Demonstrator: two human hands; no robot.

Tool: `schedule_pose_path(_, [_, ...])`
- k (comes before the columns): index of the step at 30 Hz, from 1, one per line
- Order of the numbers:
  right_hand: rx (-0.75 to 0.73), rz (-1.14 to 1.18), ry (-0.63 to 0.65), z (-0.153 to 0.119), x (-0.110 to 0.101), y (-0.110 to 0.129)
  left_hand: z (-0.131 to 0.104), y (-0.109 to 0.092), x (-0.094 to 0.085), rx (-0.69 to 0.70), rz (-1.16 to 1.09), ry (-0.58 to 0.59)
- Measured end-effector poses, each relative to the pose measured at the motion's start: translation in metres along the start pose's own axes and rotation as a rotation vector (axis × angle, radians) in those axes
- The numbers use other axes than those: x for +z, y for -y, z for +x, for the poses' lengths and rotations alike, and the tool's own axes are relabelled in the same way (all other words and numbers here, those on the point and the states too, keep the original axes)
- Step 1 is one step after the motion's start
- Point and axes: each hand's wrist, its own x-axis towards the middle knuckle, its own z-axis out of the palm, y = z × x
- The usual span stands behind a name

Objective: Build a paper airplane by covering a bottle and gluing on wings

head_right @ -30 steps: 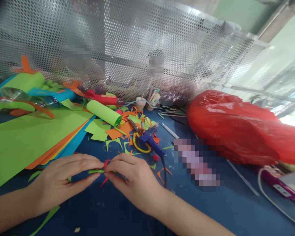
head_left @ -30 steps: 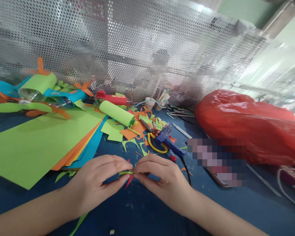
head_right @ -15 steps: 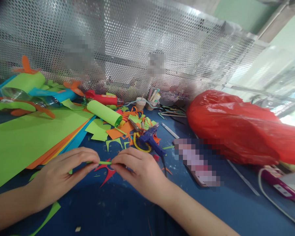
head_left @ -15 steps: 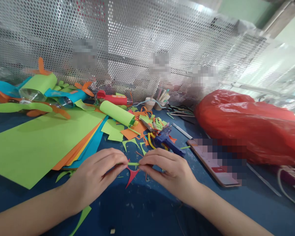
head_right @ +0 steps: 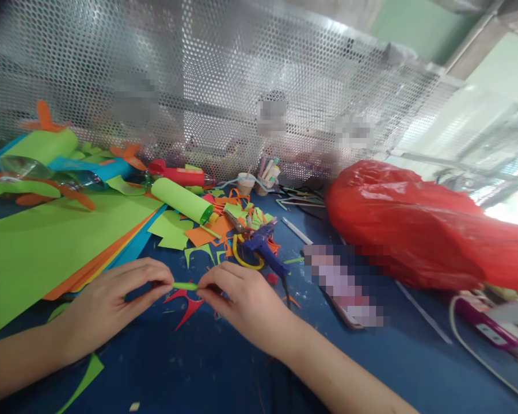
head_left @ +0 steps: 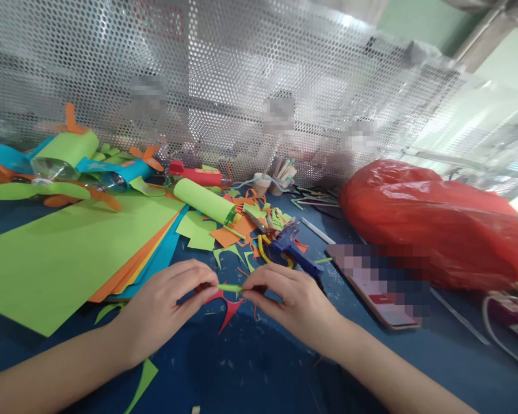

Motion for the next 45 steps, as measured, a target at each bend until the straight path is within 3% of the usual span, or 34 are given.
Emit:
schedule_pose_path(8, [0.051, -0.086, -0.011, 0.004, -0.013, -0.009, 0.002, 0.000, 0.003, -0.045, 0.008, -0.026])
schedule_pose_path(12, [0.371, -0.473, -0.111, 0.005, -0.036, -0.028, 0.001, 0.004, 0.003, -0.107, 0.022, -0.037])
schedule_pose_path(14, [0.593, -0.674, -0.029, 0.001, -0.045, -0.041, 0.000, 0.004, 0.004, -0.106, 0.011, -0.025])
schedule_pose_path(17, [0.732, -0.651, 0.197, -0.006, -0.053, -0.057, 0.000, 0.001, 0.006, -0.086, -0.013, -0.009])
schedule_pose_path(21, [0.726, -0.570, 0.217, -0.010, -0.056, -0.064, 0.000, -0.002, 0.007, -0.076, -0.025, 0.004])
schedule_pose_path(28, [0.824, -0.560, 0.006, -0.006, -0.057, -0.075, -0.001, -0.002, 0.008, -0.065, -0.022, -0.011])
schedule_pose_path(38, [0.801, -0.460, 0.081, -0.003, -0.042, -0.069, -0.002, 0.000, 0.009, -0.069, -0.047, 0.024])
schedule_pose_path(45, [0.788, -0.528, 0.017, -0.006, -0.043, -0.083, -0.002, 0.000, 0.009, -0.065, -0.047, 0.035])
